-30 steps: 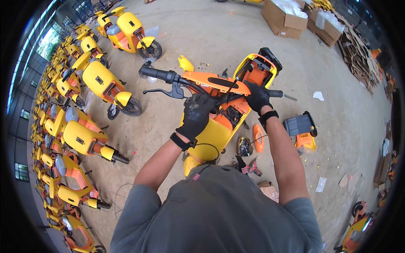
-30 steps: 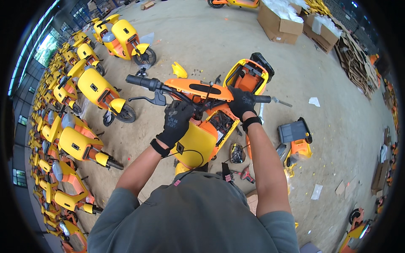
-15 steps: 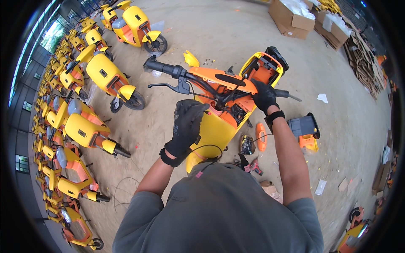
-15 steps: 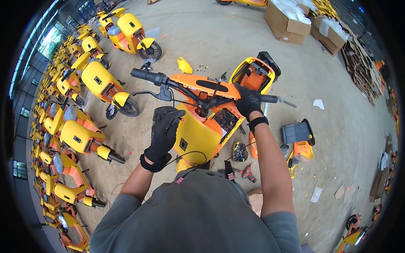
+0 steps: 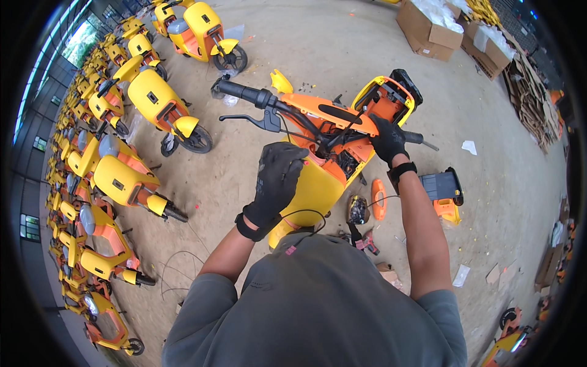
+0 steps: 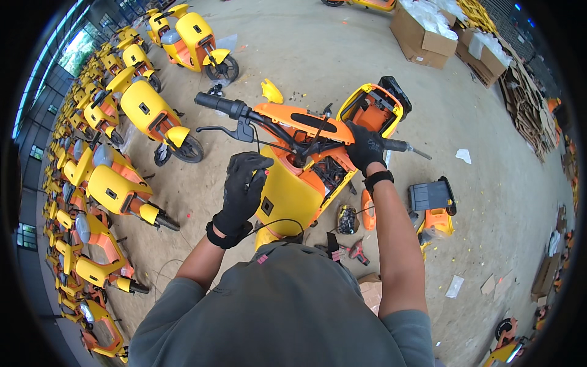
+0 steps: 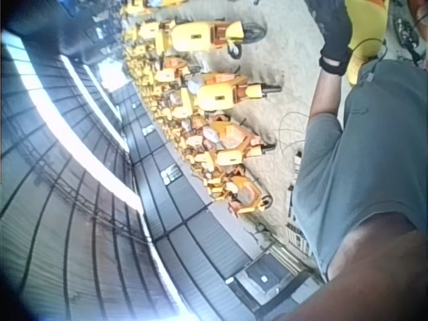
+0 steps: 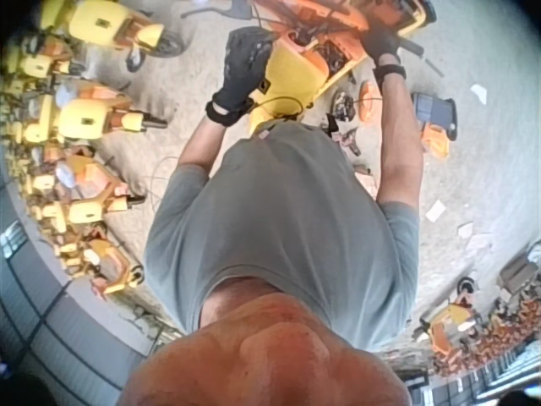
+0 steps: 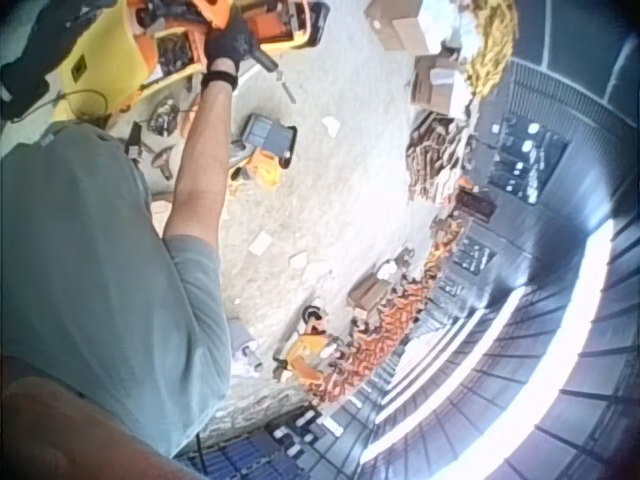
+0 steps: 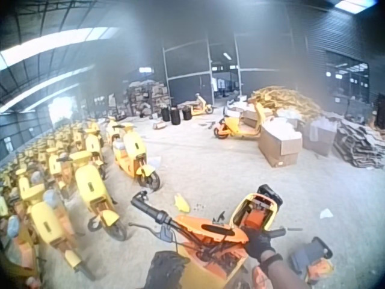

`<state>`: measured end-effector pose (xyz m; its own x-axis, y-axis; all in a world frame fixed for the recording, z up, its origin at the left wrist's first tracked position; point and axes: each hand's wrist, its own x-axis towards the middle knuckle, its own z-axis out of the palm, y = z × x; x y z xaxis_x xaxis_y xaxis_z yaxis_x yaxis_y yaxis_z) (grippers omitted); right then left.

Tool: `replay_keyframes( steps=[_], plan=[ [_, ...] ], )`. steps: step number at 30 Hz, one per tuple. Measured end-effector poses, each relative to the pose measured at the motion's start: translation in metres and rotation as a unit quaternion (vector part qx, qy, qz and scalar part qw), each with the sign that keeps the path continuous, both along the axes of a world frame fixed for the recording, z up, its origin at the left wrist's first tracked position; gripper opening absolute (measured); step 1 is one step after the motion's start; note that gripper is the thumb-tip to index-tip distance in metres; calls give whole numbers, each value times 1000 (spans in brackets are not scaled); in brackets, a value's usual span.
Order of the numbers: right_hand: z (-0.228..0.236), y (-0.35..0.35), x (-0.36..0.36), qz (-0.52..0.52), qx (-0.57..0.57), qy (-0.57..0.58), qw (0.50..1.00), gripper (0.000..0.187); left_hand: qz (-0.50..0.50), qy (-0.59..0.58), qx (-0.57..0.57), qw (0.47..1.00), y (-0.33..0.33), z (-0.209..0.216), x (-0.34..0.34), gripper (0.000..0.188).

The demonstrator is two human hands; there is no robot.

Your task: The person attaches an orange plastic handlebar cover and front panel to an electric scooter, threading wires through the openings and connecting them by hand.

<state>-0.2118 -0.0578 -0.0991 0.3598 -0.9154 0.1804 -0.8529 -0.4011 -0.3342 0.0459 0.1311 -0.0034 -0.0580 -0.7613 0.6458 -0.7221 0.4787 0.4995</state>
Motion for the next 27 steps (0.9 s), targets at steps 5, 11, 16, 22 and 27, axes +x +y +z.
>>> replay_keyframes(
  steps=[5, 11, 16, 22, 27],
  plan=[
    [2, 0, 1, -1, 11, 8, 1000, 52, 5, 0, 13, 1000, 5, 1, -1, 25],
    [7, 2, 0, -1, 17, 12, 1000, 54, -5, -25, 52, 998, 12, 11, -4, 29],
    [6, -8, -1, 26, 19, 25, 999, 50, -3, -4, 60, 998, 13, 6, -2, 23],
    [-3, -17, -2, 29, 31, 30, 999, 45, 29, 97, 73, 992, 23, -9, 2, 15],
    [17, -17, 8, -18, 101, 32, 994, 42, 83, 98, 103, 986, 36, -19, 13, 11]
  ],
)
